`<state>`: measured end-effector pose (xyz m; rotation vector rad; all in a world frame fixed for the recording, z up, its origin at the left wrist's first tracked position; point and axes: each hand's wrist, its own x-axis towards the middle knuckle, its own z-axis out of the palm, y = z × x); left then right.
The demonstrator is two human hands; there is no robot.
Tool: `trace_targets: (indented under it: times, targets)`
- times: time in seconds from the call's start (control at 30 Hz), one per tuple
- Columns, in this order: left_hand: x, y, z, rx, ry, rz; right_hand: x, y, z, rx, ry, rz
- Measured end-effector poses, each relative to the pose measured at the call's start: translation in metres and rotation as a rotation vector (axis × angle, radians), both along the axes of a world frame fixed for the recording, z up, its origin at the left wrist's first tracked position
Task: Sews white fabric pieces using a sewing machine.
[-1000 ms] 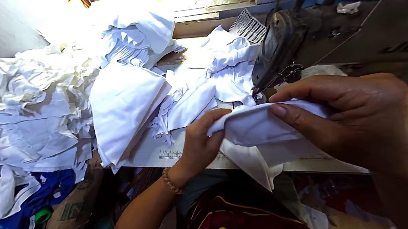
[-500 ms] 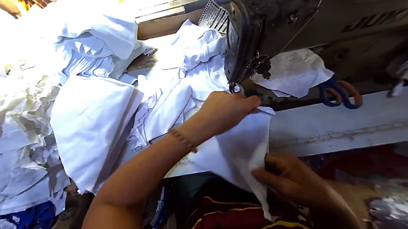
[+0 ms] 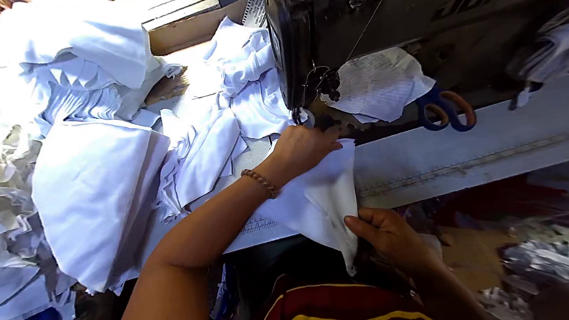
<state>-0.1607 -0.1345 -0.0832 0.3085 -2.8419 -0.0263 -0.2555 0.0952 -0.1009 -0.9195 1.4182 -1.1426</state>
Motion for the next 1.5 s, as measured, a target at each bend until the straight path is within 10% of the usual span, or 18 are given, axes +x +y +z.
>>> trace_targets:
  times: [0.27, 0.53, 0.7, 1.5]
  targets:
    - [0.002, 0.02, 0.006, -0.079, 0.034, 0.14, -0.019, 0.004, 0.003, 0.099, 0.451, 0.201]
    - [0.032, 0.05, -0.018, 0.181, -0.05, 0.093, -0.052, -0.087, 0.025, -0.242, 0.983, -0.087]
    - [0.062, 0.034, -0.015, 0.195, -0.033, 0.227, -0.041, -0.137, 0.001, -0.46, 1.008, 0.06]
    - [0.054, -0.009, -0.013, 0.23, -0.045, 0.338, -0.023, -0.191, 0.008, -0.226, 1.169, -0.048]
